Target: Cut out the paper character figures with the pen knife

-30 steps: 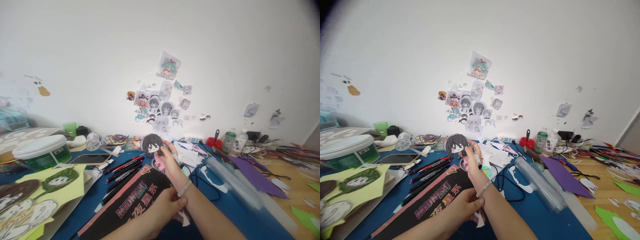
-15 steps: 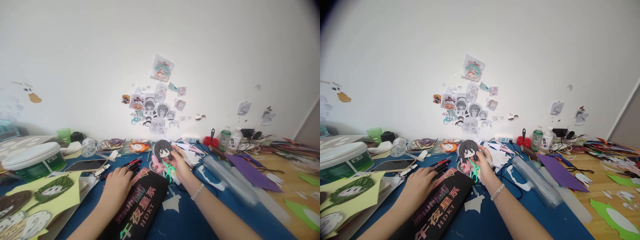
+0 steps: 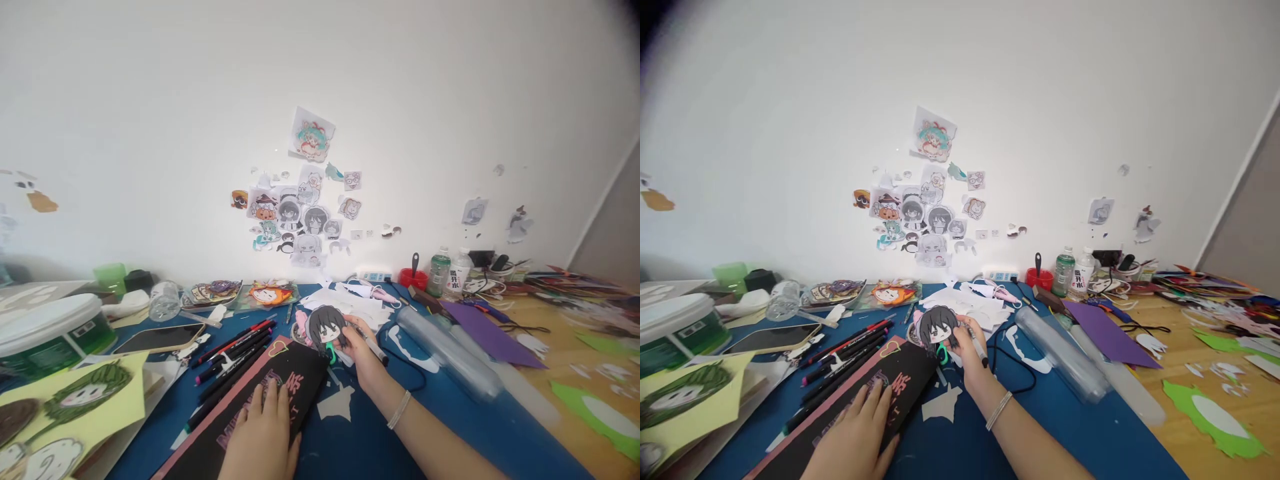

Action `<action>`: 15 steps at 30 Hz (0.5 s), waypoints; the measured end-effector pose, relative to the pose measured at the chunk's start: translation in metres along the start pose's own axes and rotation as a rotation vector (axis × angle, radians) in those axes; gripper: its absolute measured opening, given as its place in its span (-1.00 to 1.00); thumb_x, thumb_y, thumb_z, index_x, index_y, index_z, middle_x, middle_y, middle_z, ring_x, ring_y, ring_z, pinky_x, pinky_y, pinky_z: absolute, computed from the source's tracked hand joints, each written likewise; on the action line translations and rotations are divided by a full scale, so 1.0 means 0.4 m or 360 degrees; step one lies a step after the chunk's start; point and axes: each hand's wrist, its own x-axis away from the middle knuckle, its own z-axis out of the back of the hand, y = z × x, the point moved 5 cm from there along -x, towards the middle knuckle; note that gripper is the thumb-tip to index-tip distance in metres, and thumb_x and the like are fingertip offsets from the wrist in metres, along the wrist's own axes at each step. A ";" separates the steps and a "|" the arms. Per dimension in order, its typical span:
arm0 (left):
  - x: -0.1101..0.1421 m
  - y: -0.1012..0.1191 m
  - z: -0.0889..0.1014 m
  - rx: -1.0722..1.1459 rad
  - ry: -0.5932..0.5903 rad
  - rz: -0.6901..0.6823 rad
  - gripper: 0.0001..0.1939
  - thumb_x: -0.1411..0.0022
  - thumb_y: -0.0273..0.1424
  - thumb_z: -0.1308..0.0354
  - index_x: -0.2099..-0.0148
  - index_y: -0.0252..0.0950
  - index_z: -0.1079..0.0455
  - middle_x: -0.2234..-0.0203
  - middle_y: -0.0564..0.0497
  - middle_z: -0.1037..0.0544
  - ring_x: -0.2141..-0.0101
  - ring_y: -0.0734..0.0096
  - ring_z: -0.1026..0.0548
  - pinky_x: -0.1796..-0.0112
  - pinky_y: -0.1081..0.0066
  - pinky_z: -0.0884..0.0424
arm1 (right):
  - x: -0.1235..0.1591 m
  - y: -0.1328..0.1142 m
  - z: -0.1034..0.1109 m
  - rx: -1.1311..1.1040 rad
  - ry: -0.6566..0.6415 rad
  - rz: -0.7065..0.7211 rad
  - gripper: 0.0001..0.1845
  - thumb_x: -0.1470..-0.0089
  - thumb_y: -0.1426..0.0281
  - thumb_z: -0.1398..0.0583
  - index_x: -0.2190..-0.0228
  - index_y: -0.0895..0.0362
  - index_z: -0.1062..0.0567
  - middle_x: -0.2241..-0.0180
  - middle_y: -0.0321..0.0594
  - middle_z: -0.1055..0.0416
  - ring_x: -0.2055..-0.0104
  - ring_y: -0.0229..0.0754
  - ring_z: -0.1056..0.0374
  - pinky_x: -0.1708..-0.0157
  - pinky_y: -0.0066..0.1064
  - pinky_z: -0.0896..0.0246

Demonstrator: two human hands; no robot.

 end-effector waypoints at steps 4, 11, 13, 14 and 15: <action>-0.003 -0.032 0.024 -0.0038 0.0073 -0.0027 -0.43 -0.36 -0.42 -0.03 -0.37 -0.40 -0.40 -0.32 -0.37 -0.40 -0.31 -0.27 -0.40 -0.23 -0.13 -0.43 | 0.008 0.022 -0.008 -0.0053 0.0016 -0.0048 -0.52 0.29 0.28 -0.53 0.26 0.08 -0.57 0.51 -0.33 -0.58 0.55 -0.16 -0.52 0.47 -0.33 -0.51; -0.017 -0.077 0.025 -0.0168 0.0072 0.0037 -0.60 -0.49 -0.42 -0.21 -0.32 -0.31 -0.42 -0.26 -0.26 -0.53 -0.23 -0.03 -0.53 -0.19 -0.10 -0.51 | 0.110 0.121 -0.035 -0.0184 0.0062 -0.0193 -0.49 0.16 0.19 -0.47 0.14 0.03 -0.54 0.40 -0.25 -0.66 0.44 -0.08 -0.60 0.38 -0.28 -0.53; -0.019 -0.078 0.017 -0.0182 0.0086 0.0017 -0.59 -0.49 -0.50 -0.15 -0.33 -0.30 -0.42 -0.26 -0.26 -0.53 -0.26 -0.04 -0.50 -0.16 -0.06 -0.55 | 0.118 0.130 -0.030 -0.0218 0.0087 -0.0170 -0.51 0.12 0.18 -0.46 0.14 0.02 -0.53 0.38 -0.27 -0.67 0.40 -0.10 -0.60 0.31 -0.29 -0.52; -0.018 -0.080 0.014 -0.0185 0.0089 -0.0004 -0.56 -0.48 -0.54 -0.09 -0.34 -0.30 -0.42 -0.26 -0.28 -0.53 -0.26 -0.06 -0.49 -0.15 -0.04 -0.56 | 0.115 0.130 -0.026 -0.0230 0.0098 -0.0158 -0.53 0.11 0.19 -0.45 0.15 0.01 -0.53 0.38 -0.28 -0.67 0.37 -0.10 -0.60 0.29 -0.30 -0.51; -0.014 -0.082 0.012 -0.0188 0.0088 -0.0024 -0.53 -0.47 -0.57 -0.02 -0.34 -0.31 -0.42 -0.26 -0.30 -0.52 -0.26 -0.09 -0.49 -0.14 -0.03 -0.57 | 0.107 0.127 -0.023 -0.0240 0.0106 -0.0150 -0.54 0.12 0.19 -0.45 0.16 0.02 -0.54 0.37 -0.28 -0.67 0.34 -0.09 -0.61 0.27 -0.30 -0.51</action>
